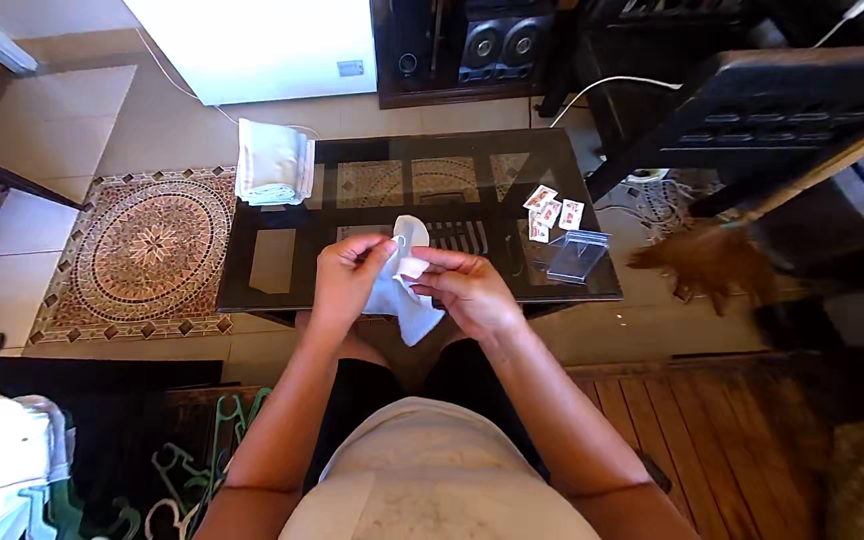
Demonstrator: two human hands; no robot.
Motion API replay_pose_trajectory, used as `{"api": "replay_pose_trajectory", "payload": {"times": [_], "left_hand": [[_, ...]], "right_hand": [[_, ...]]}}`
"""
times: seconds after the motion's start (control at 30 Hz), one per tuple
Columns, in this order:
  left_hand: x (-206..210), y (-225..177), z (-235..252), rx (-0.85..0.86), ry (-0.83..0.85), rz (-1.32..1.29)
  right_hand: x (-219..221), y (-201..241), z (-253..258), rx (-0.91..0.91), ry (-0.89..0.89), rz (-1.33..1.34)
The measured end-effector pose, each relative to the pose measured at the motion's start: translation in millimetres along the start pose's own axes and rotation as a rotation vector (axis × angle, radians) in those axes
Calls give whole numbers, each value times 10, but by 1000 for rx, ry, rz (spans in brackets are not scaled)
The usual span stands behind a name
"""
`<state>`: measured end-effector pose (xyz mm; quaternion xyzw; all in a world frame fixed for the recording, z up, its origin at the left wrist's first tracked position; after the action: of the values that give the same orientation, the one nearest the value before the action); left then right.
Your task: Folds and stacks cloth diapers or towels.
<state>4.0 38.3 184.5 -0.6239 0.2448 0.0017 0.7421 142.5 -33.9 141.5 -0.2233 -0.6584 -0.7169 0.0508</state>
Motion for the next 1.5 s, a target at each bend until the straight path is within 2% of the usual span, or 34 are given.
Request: {"api": "replay_pose_trajectory", "payload": {"times": [0.13, 0.3, 0.37, 0.43, 0.5, 0.57, 0.67, 0.8, 0.93, 1.03, 1.1, 1.17, 1.2, 1.23, 1.3, 1.33, 1.4, 1.43, 1.5], "left_hand": [[37, -9, -78, 8, 27, -7], [71, 12, -144, 5, 22, 36], [88, -15, -182, 26, 24, 68], [109, -73, -238, 105, 37, 131], [119, -172, -304, 206, -21, 251], [98, -249, -337, 257, -91, 339], [-8, -337, -348, 295, -68, 349], [-206, -533, -427, 394, 18, 310], [-516, -580, -413, 407, -38, 370], [-721, -506, -351, 387, -74, 356], [-813, -464, -344, 386, -87, 336], [-905, -422, -354, 383, -81, 307], [-956, -397, -365, 379, -76, 286], [-1012, -365, -378, 374, -75, 260], [-1128, -298, -411, 365, -82, 208], [-1183, -262, -428, 357, -88, 191], [-1259, -199, -471, 326, -73, 151], [-1275, -185, -492, 306, -55, 123], [-1280, -184, -490, 273, -26, 44]], "right_hand": [[27, -34, 42, -120, -45, -61], [44, 50, 17, -279, -39, -287], [56, 76, 15, -290, -49, -340], [62, 94, 18, -281, -61, -341], [93, 104, 6, -220, -13, -317], [135, 97, 0, -140, 79, -288], [192, 55, 28, -138, 323, -341], [159, -172, 29, -55, 729, -737], [187, -120, -235, -77, 1081, -1035], [317, 62, -501, -240, 1236, -1082], [331, 98, -616, -193, 1322, -1141], [266, 93, -639, -109, 1324, -1290], [244, 122, -633, -160, 1260, -1375], [256, 198, -647, -326, 1165, -1442], [383, 500, -840, -829, 978, -1454], [456, 640, -984, -970, 965, -1406], [574, 810, -1237, -1082, 1107, -1253], [594, 871, -1293, -1083, 1175, -1152], [540, 998, -1193, -1072, 1142, -1112]]}}
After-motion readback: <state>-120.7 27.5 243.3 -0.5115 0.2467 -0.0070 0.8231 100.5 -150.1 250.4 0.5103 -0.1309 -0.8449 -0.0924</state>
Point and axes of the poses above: each hand's wrist, its own z-axis towards the middle knuckle, its own x-axis out of the palm, y = z × x, the point moved 9 cm from there along z, towards the middle knuckle, and after that the axes turned 12 degrees about -x, right-handed, at the moved point
